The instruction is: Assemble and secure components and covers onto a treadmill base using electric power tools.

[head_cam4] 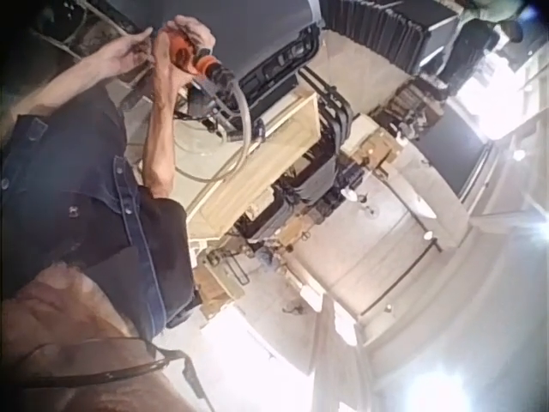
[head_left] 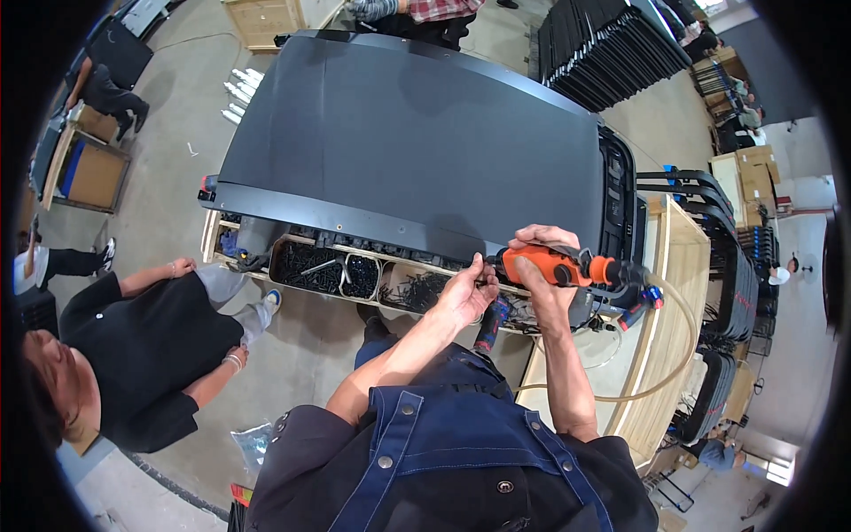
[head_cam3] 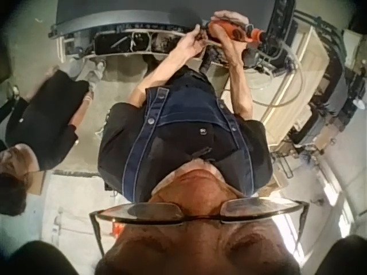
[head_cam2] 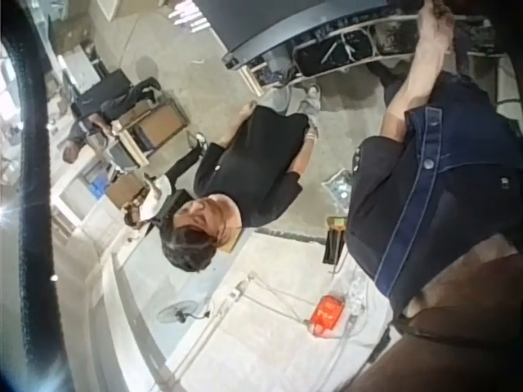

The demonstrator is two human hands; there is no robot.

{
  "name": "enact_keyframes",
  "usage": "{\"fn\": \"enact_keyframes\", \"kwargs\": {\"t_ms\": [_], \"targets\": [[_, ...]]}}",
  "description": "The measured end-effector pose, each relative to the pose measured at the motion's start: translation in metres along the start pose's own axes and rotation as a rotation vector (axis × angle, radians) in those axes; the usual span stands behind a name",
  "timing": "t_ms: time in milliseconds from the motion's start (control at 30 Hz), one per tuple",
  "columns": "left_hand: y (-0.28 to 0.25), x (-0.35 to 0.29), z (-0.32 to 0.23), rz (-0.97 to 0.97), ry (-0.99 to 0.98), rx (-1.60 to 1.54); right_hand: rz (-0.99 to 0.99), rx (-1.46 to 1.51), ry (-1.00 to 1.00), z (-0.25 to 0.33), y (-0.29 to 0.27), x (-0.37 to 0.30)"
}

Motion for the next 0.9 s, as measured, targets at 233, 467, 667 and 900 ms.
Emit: {"fn": "enact_keyframes", "kwargs": {"t_ms": [233,467,667,900], "targets": [[-0.028,-0.033,-0.014,-0.073,-0.026,0.415,0.291,-0.165,0.015,-0.014,0.049,0.019],[-0.043,-0.066,-0.053,0.025,-0.029,0.704,0.207,-0.314,-0.043,-0.019,0.049,0.016],[-0.032,-0.091,-0.064,0.178,-0.097,0.694,0.154,-0.204,-0.018,-0.013,0.055,0.018],[-0.034,-0.099,-0.083,0.2,0.159,1.091,0.033,-0.045,0.08,0.005,0.036,0.0]]}}
Point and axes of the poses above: each hand's wrist, its own x-axis towards the middle knuckle, its own y-axis out of the palm, z = x × y, the point moved 8 cm from there along x, towards the middle knuckle, and after that the axes turned 9 degrees about -x, right-handed, at the moved point
